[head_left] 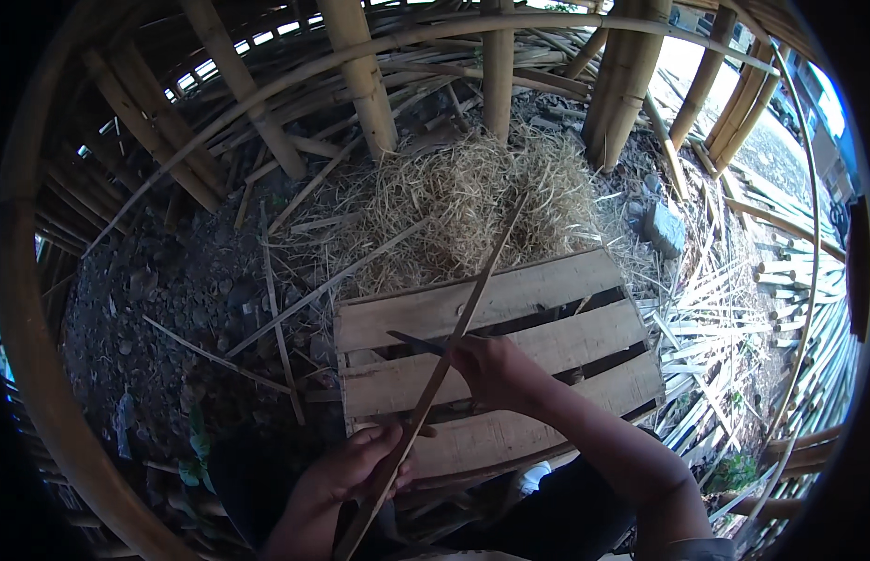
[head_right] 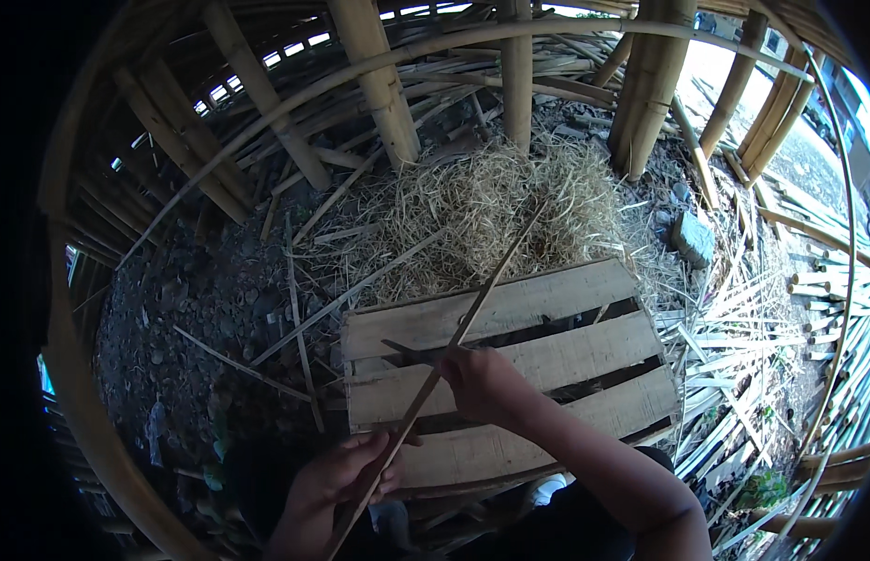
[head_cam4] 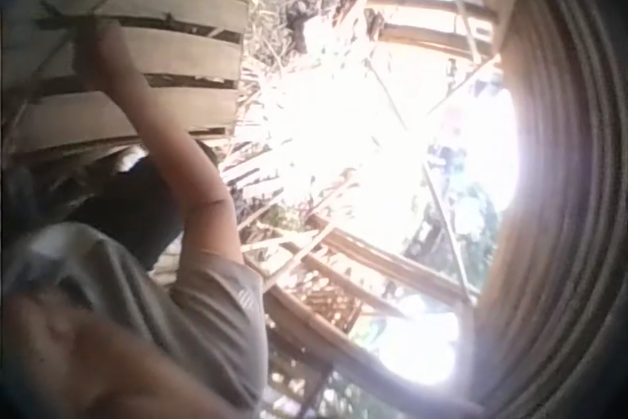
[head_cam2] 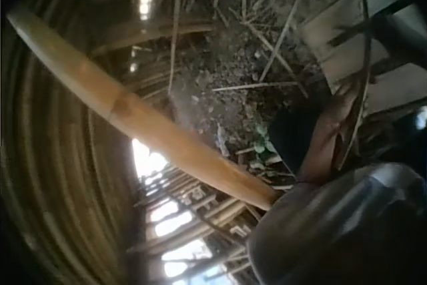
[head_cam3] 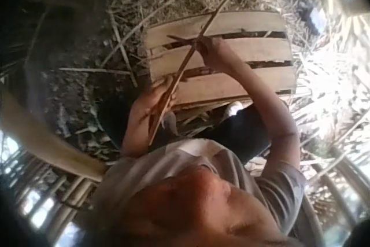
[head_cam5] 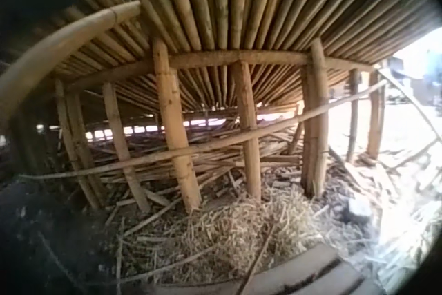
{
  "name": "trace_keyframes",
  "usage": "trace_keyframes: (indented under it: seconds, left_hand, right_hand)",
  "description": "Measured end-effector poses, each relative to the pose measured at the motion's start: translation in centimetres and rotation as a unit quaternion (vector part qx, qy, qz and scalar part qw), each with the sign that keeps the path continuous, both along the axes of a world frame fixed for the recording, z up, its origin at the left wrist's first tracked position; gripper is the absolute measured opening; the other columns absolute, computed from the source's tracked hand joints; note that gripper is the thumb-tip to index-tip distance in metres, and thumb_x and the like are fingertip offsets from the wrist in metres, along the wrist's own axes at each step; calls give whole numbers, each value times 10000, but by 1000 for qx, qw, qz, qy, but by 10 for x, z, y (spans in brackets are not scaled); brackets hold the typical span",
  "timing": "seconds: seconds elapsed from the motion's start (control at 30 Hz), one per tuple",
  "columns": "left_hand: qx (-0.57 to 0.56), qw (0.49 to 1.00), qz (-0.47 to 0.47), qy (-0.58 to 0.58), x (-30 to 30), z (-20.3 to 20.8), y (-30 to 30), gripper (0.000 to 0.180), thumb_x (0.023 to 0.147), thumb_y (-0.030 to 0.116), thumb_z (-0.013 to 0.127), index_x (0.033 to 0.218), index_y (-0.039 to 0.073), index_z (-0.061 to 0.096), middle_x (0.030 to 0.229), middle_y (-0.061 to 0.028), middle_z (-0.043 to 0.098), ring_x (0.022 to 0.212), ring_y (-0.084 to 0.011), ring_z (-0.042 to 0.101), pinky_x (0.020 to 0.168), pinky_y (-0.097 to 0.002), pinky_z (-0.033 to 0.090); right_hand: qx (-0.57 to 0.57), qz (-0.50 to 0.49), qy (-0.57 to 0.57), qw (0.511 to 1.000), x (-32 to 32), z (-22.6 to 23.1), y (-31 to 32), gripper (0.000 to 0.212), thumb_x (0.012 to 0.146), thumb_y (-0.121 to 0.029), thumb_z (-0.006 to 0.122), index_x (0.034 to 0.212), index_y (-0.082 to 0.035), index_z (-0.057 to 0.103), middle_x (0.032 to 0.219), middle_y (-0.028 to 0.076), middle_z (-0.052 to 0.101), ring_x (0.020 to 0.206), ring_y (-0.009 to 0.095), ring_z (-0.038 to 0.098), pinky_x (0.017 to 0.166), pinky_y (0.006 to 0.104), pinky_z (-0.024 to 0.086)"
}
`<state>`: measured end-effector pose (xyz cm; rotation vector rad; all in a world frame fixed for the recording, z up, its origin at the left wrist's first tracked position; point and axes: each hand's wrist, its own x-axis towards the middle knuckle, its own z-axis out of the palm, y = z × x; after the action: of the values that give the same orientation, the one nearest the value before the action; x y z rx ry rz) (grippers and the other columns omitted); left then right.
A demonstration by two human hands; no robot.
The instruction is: The person uses a knife to shave and smooth a thin bamboo stick while seated on the ground. They repeatedly scrape along the stick's length, rotating it to work different sides, and occasionally inspect the surface.
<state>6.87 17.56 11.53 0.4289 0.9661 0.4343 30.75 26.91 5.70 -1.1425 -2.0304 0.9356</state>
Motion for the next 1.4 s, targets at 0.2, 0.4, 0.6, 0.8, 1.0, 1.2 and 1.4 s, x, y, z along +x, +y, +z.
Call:
trace_keyframes:
  seconds: [0.2, 0.4, 0.6, 0.8, 1.0, 1.2, 1.4]
  left_hand:
    - [-74, 995, 41, -60, -31, -34, -22, 203, 1066, 135, 369, 1179, 88, 531, 658, 37, 386, 485, -58, 376, 396, -214, 319]
    - [-6, 996, 85, -5, -47, -14, -31, 337, 1124, 285, 334, 1238, 34, 527, 649, 31, 382, 451, -49, 344, 398, -212, 305]
    - [67, 995, 63, 29, -44, -30, -44, 449, 1130, 420, 304, 1254, 47, 519, 602, 33, 366, 419, -53, 319, 405, -219, 286]
    - [-43, 992, 116, -35, -28, -45, -50, 358, 1122, 441, 292, 1068, 139, 477, 576, 69, 341, 402, -52, 270, 401, -211, 250]
    - [-68, 992, 91, -53, -36, -35, -54, 367, 1115, 478, 286, 1021, 162, 448, 559, 75, 336, 393, -45, 277, 379, -218, 237]
    - [-37, 994, 94, -52, -28, -48, -54, 374, 1108, 505, 300, 1004, 175, 442, 560, 76, 328, 392, -48, 279, 371, -213, 246]
    - [-73, 988, 104, -88, -30, -52, -50, 389, 1106, 513, 276, 993, 178, 437, 563, 81, 314, 397, -43, 266, 370, -210, 238]
  right_hand:
    - [42, 69, -100, 992, -9, -11, -16, 171, 1015, -142, 561, 1043, 26, 541, 772, 244, 658, 697, 455, 666, 591, 540, 522]
    - [42, 87, -44, 994, -40, -18, -31, 106, 995, -72, 580, 1028, 19, 537, 739, 194, 632, 666, 443, 652, 581, 505, 526]
    - [40, 180, -114, 976, -58, 3, -43, 95, 976, -63, 602, 983, 7, 539, 687, 158, 613, 600, 397, 650, 517, 473, 514]
    - [54, 170, -188, 966, -52, -15, -32, 170, 966, -143, 658, 962, -14, 547, 638, 128, 586, 534, 337, 650, 451, 445, 496]
    - [142, 125, -241, 952, -47, -32, -26, 198, 978, -189, 662, 940, -35, 542, 557, 87, 550, 488, 309, 636, 433, 428, 496]
    - [150, 202, -166, 953, -61, -16, -44, 222, 965, -209, 675, 963, -27, 548, 564, 102, 575, 490, 312, 644, 425, 424, 492]
    - [152, 186, -189, 952, -61, -15, -44, 216, 955, -212, 680, 934, -34, 559, 563, 103, 580, 486, 304, 641, 428, 416, 492]
